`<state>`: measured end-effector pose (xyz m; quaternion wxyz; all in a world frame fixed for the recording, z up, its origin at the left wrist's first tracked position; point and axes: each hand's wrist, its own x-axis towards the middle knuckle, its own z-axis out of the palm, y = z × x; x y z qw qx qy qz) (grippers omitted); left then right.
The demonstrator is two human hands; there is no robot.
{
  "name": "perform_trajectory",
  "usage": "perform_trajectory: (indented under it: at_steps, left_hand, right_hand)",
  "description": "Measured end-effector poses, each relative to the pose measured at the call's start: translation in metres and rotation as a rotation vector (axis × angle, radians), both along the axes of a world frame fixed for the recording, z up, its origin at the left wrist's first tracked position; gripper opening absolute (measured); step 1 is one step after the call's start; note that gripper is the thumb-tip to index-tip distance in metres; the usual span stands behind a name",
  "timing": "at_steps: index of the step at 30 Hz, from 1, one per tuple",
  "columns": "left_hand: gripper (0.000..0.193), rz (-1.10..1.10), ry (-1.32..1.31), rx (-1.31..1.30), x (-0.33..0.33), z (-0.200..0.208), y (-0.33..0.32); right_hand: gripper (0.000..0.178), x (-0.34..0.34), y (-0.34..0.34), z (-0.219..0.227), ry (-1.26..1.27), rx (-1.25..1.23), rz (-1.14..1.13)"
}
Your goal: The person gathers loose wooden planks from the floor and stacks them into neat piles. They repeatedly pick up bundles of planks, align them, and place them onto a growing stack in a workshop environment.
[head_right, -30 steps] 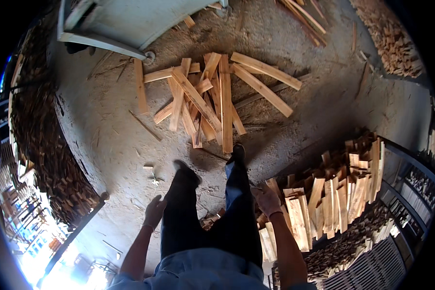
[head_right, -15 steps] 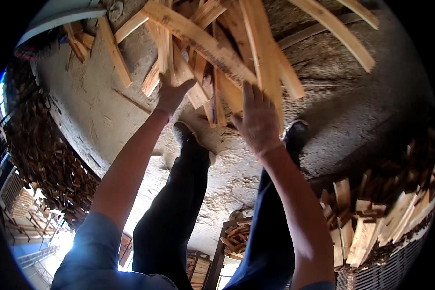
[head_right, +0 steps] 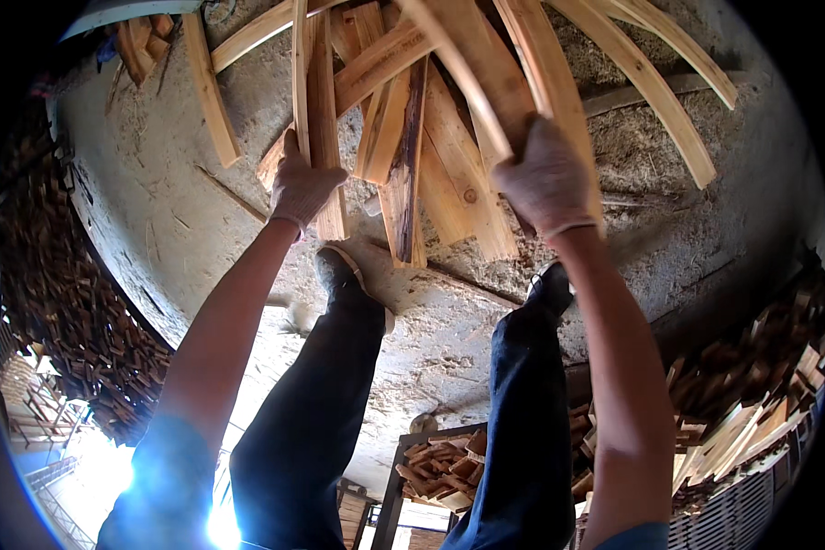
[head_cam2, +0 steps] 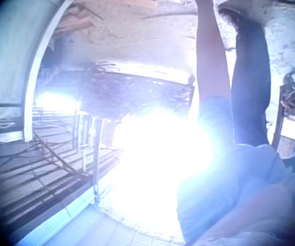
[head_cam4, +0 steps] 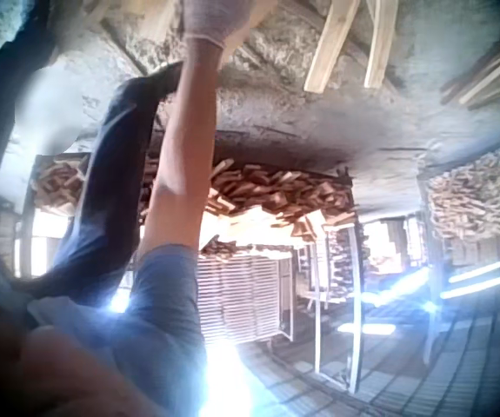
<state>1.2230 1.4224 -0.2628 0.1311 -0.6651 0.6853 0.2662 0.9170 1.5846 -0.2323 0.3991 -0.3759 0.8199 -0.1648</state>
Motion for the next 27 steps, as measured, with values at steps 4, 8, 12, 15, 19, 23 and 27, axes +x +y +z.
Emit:
perform_trajectory:
  at_steps: [4,8,12,15,19,23,27]
  left_hand:
    - [0.104,0.131,0.233,0.107,-0.033,0.008,0.011]
    - [0.096,0.186,0.319,0.045,-0.041,0.013,0.022]
    - [0.095,0.069,0.188,0.078,-0.026,0.017,0.011]
    - [0.092,-0.037,0.157,-0.047,-0.012,0.016,0.010]
    - [0.076,-0.023,0.264,0.135,-0.017,0.025,0.009]
    - [0.068,-0.015,0.239,0.181,-0.023,0.031,0.011]
    - [0.073,0.121,0.378,0.287,-0.038,0.055,0.042]
  right_hand:
    - [0.060,-0.106,-0.006,-0.021,0.667,0.117,0.065]
    - [0.062,-0.028,-0.020,-0.021,0.468,-0.284,0.263]
    - [0.078,0.116,-0.002,-0.009,-0.046,0.075,0.074]
    - [0.084,0.152,-0.036,-0.041,0.125,-0.047,-0.257]
    - [0.062,0.140,-0.087,-0.067,-0.005,0.166,-0.438]
    - [0.032,0.128,-0.066,-0.065,-0.209,0.074,-0.581]
    - [0.025,0.071,-0.002,-0.026,-0.398,0.144,-0.465]
